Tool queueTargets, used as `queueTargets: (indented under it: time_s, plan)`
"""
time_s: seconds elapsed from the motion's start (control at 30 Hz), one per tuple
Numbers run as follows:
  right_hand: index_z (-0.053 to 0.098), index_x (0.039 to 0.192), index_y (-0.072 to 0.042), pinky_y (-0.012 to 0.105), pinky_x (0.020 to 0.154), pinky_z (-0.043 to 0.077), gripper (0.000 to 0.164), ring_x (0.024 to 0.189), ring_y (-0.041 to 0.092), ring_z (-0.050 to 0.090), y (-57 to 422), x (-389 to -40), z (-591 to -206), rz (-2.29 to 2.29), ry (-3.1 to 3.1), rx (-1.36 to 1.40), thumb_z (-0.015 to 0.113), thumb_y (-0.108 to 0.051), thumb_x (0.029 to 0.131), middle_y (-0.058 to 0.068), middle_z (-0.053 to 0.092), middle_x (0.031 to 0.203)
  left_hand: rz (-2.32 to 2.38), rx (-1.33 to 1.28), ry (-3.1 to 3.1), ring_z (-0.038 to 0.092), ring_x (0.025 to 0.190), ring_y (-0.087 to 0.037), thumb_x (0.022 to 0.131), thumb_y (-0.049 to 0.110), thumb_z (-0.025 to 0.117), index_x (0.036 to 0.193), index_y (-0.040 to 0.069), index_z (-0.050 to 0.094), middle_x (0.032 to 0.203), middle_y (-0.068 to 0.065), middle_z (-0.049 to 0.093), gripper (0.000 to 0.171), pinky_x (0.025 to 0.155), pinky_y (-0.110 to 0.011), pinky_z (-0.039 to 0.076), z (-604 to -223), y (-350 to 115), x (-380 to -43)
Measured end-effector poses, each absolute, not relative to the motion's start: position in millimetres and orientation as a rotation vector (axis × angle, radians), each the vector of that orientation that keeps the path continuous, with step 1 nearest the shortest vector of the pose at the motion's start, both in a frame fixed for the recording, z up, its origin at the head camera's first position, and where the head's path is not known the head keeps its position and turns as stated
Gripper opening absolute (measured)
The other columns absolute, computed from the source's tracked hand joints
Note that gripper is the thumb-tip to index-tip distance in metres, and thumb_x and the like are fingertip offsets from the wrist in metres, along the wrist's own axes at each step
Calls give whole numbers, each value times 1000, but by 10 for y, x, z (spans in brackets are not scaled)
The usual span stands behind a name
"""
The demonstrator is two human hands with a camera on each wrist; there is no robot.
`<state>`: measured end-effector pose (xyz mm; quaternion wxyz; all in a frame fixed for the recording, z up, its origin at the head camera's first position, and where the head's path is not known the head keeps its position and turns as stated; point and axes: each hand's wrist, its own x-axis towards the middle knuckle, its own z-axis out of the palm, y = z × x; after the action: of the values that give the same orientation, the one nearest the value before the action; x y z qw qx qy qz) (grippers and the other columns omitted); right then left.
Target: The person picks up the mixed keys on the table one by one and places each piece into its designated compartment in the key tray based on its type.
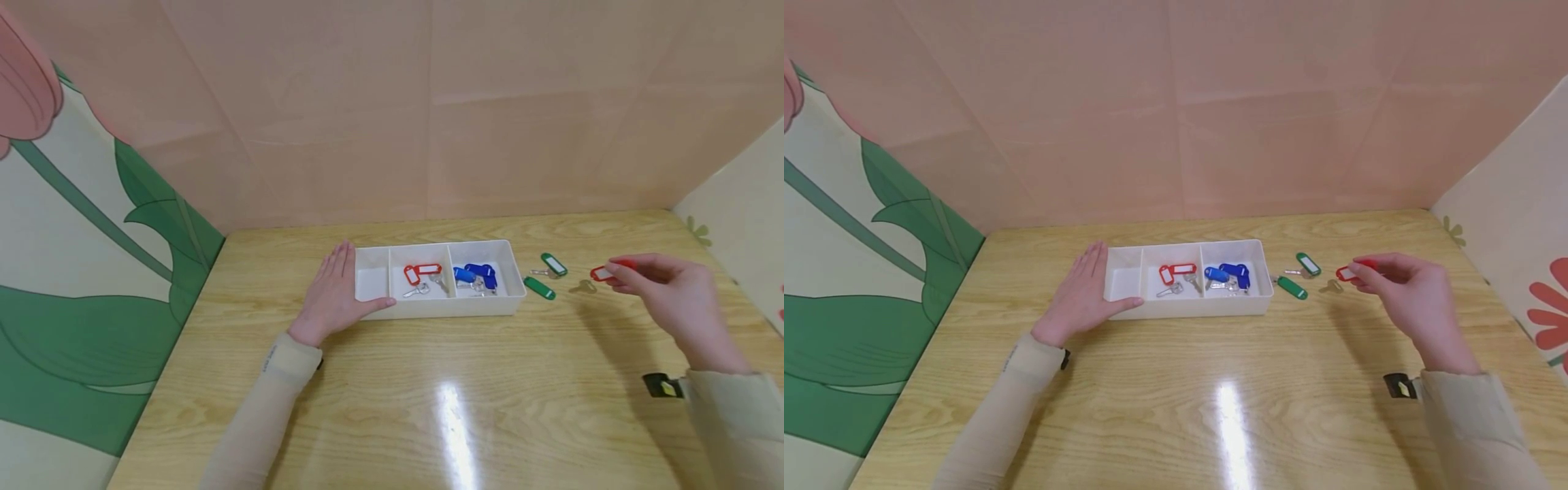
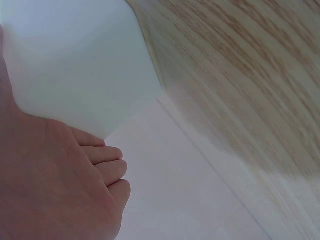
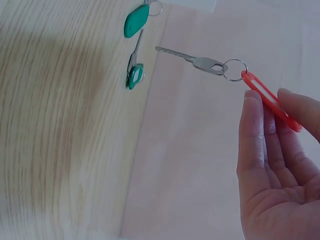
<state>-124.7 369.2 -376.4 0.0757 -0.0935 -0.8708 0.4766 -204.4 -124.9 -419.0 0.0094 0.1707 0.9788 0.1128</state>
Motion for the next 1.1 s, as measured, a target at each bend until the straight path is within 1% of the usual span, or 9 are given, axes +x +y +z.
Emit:
queueTargets:
  time_s: [0.23,0.47,0.63,0.87,1.1]
  plan:
    - [69,126,-3,7,69,49,50,79,2,72,3633,-1218,-3739,1439,-2626,-261,75,-39,93,-15,75,92,345,535,3058,0,154,-28,75,97,39,161,-3,3,168,-18,2,136,124,-37,0,-4193,-1250,-2044]
    - [68,124,-1,8,69,51,49,78,4,72,3571,-1204,-3728,1406,-2628,-218,75,-38,93,-13,76,92,357,529,3054,-1,154,-28,76,96,40,161,-3,2,168,-17,1,136,123,-37,0,-4200,-1252,-2047]
    - [69,124,-2,8,68,50,49,77,4,71,3528,-1204,-3716,1357,-2657,-197,75,-40,93,-12,76,91,359,529,3057,0,154,-28,76,95,42,161,-3,2,168,-17,1,136,123,-37,0,-4199,-1251,-2046]
    - [70,122,-3,13,66,53,46,78,4,71,3448,-1195,-3678,1352,-2664,-153,75,-39,94,-8,76,93,358,530,3061,1,154,-28,76,95,41,161,-4,3,168,-18,2,136,124,-37,1,-4199,-1252,-2036]
    - [70,122,2,16,65,56,43,77,3,71,3374,-1218,-3679,1376,-2648,-102,74,-32,95,-13,75,93,351,530,3060,0,154,-27,76,96,40,161,-3,2,168,-17,1,135,123,-37,1,-4203,-1250,-2040]
